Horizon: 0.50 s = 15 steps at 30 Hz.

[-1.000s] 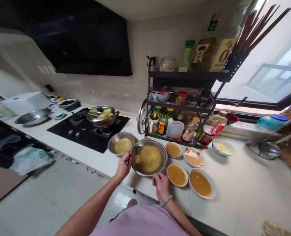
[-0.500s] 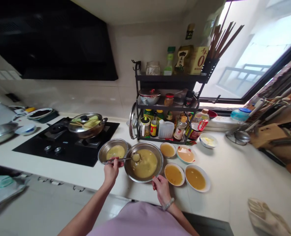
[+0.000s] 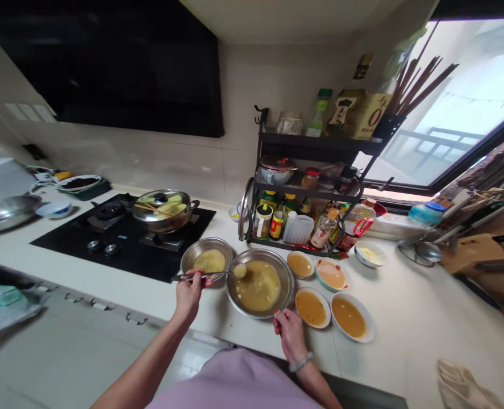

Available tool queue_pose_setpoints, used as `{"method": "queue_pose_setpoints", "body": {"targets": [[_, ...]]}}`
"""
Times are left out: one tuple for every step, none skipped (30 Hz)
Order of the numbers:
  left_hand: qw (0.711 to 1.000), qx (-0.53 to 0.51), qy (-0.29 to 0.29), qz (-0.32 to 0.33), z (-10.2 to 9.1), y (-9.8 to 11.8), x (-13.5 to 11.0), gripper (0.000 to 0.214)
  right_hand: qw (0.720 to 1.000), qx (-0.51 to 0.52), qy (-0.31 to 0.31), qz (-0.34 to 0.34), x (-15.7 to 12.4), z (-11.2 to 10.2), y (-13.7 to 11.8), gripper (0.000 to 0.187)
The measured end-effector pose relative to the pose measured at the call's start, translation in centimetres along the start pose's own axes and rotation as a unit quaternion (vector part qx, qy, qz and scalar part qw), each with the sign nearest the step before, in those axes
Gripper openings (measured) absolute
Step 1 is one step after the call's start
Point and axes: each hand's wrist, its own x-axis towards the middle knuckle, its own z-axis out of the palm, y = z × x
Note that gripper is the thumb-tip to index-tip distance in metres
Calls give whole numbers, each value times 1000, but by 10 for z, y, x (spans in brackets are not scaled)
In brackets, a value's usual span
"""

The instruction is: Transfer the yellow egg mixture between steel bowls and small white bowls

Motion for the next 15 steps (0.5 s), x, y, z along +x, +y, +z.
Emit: {"method": "queue_pose_setpoints", "body": {"targets": [[1000,-7,10,0,-3,4,1,17,1000,0,1,2,0,0,0,31],[1000,-14,20,2,-7,8,4,17,1000,0,2,4,0,0,0,32],[999,-20,29,8,-11,12,6,17,1000,1,3,5,-1,0,0,32],[999,-25,39,16,-15,15,10,17,1000,2,3,7,-1,0,0,31],[998,-28,49,23,-20,17,14,17,1000,2,5,8,-1,0,0,31],[998,-25,58,30,-25,18,18,17,1000,2,7,9,-1,-1,1,31],[997,-17,66,37,-29,19,22,17,1000,1,9,9,-2,-1,1,31],[996,3,73,45,-34,19,26,17,1000,0,12,8,-2,-1,0,31],[995,32,77,57,-38,18,29,18,1000,0,13,7,-2,-1,0,31],[992,71,78,74,-42,16,31,19,1000,-1,15,7,-2,-1,0,31],[985,117,75,98,-46,13,33,20,1000,-1,15,8,-2,-1,0,31],[976,164,68,129,-49,11,34,21,1000,0,14,9,-2,-1,0,31],[962,207,59,167,-51,8,34,22,1000,0,12,10,-2,-1,0,30],[947,242,46,208,-53,4,33,22,1000,-1,11,10,-2,-1,0,30],[930,269,32,250,-55,1,33,21,1000,-1,9,10,-2,-1,0,31]]}}
